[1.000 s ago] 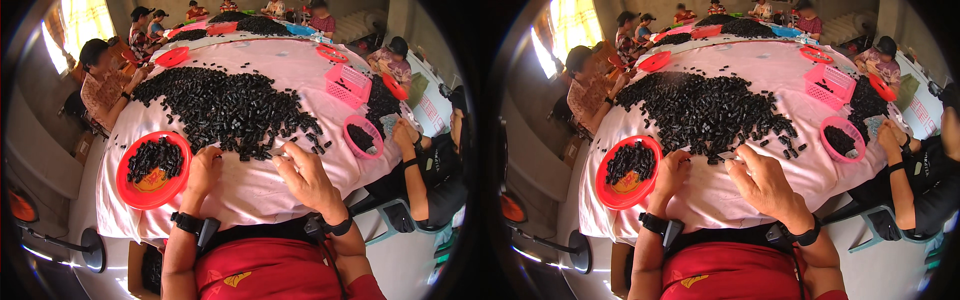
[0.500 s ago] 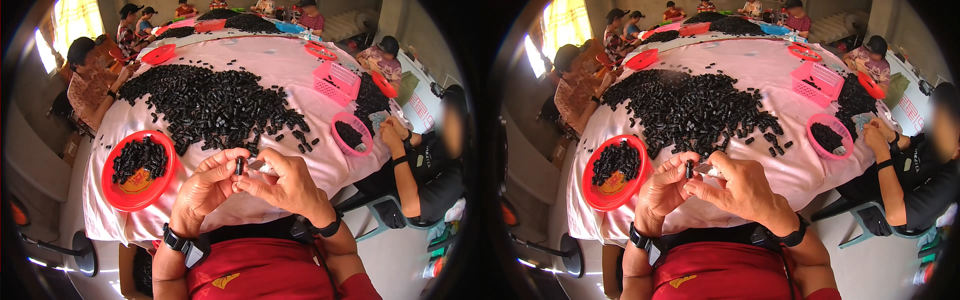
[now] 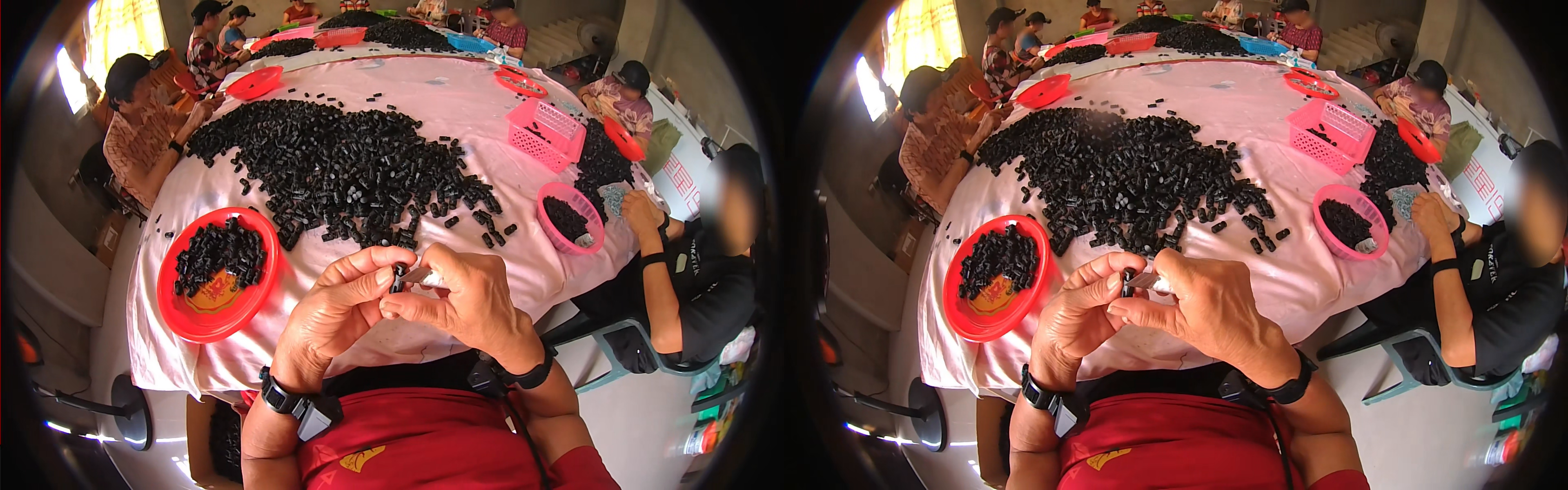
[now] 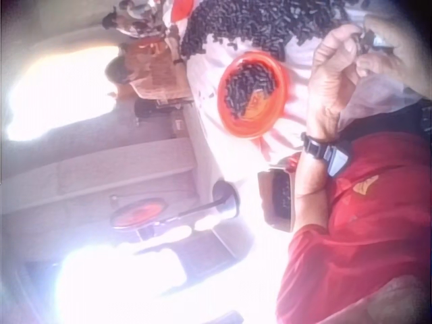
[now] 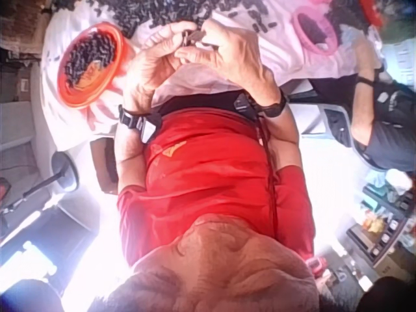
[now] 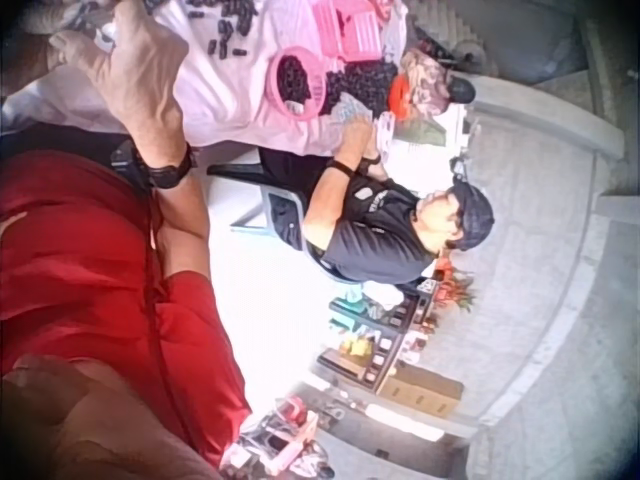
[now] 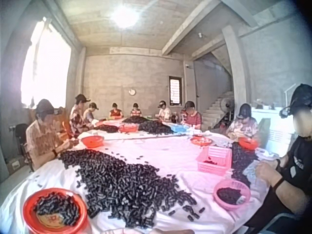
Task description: Assembling small black plastic or rubber shoe components by hand.
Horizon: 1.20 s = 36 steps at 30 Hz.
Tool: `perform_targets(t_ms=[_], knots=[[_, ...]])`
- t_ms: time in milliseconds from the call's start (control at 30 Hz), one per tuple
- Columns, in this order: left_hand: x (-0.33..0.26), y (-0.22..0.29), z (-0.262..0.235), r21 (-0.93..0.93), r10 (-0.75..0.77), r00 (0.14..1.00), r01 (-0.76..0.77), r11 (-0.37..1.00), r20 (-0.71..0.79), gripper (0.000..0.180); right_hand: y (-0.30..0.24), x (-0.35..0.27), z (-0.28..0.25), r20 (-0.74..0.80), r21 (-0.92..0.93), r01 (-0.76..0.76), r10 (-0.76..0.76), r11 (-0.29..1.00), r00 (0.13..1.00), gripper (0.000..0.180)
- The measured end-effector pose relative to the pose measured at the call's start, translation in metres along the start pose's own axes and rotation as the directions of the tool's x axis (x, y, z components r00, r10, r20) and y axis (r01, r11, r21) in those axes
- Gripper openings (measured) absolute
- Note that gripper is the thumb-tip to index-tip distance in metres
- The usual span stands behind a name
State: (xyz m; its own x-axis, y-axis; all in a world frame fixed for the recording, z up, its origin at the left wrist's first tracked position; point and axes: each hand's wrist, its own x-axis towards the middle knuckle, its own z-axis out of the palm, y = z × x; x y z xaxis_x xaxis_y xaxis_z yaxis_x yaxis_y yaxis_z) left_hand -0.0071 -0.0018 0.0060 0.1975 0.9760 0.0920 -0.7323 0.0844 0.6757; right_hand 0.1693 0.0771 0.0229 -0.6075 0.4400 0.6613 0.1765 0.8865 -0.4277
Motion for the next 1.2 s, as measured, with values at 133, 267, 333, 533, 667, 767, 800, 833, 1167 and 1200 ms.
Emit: perform_targets(t_ms=[133, 267, 333, 533, 667, 767, 800, 833, 1167, 1200], knots=[[0.001, -0.002, 0.002, -0.008, 0.022, 1.0, -0.022, 1.0, -0.014, 0.027, 0.003, -0.001, 0.001, 0.002, -0.049, 0.006, -0.006, 0.999, 1.0, 0.05], [0.001, -0.002, 0.004, -0.009, 0.015, 1.0, -0.015, 1.0, -0.009, 0.028, 0.003, -0.001, 0.002, -0.007, -0.054, 0.015, -0.015, 0.998, 1.0, 0.051], [0.001, -0.002, 0.004, 0.016, 0.009, 1.0, -0.008, 1.0, -0.023, 0.028, 0.003, -0.001, 0.001, -0.001, -0.081, 0.005, -0.005, 0.997, 1.0, 0.051], [0.0, -0.004, 0.002, 0.013, -0.004, 1.0, 0.004, 1.0, -0.012, 0.028, 0.005, -0.002, 0.003, -0.028, -0.122, 0.044, -0.048, 0.992, 0.998, 0.052], [0.0, -0.004, 0.004, 0.028, -0.004, 0.999, 0.005, 1.0, -0.034, 0.028, 0.005, -0.002, 0.004, -0.036, -0.128, 0.036, -0.041, 0.991, 0.999, 0.053], [0.001, -0.005, 0.004, 0.042, -0.007, 0.998, 0.009, 0.999, -0.06, 0.028, 0.006, -0.002, 0.004, -0.042, -0.158, 0.055, -0.062, 0.986, 0.997, 0.054], [0.001, -0.005, 0.004, 0.043, -0.002, 0.998, 0.005, 0.999, -0.065, 0.028, 0.007, -0.002, 0.004, -0.033, -0.175, 0.058, -0.065, 0.983, 0.997, 0.055], [0.001, -0.006, 0.004, 0.045, 0.002, 0.998, 0.001, 0.999, -0.068, 0.028, 0.007, -0.002, 0.004, -0.025, -0.192, 0.062, -0.068, 0.979, 0.997, 0.056], [0.002, -0.008, 0.005, 0.021, -0.002, 0.997, 0.003, 1.0, -0.075, 0.028, 0.012, -0.003, 0.006, -0.035, -0.165, 0.071, -0.078, 0.984, 0.996, 0.056], [0.002, -0.008, 0.005, 0.025, -0.009, 0.996, 0.012, 1.0, -0.089, 0.028, 0.013, -0.003, 0.006, -0.025, -0.164, 0.074, -0.079, 0.984, 0.997, 0.056]])
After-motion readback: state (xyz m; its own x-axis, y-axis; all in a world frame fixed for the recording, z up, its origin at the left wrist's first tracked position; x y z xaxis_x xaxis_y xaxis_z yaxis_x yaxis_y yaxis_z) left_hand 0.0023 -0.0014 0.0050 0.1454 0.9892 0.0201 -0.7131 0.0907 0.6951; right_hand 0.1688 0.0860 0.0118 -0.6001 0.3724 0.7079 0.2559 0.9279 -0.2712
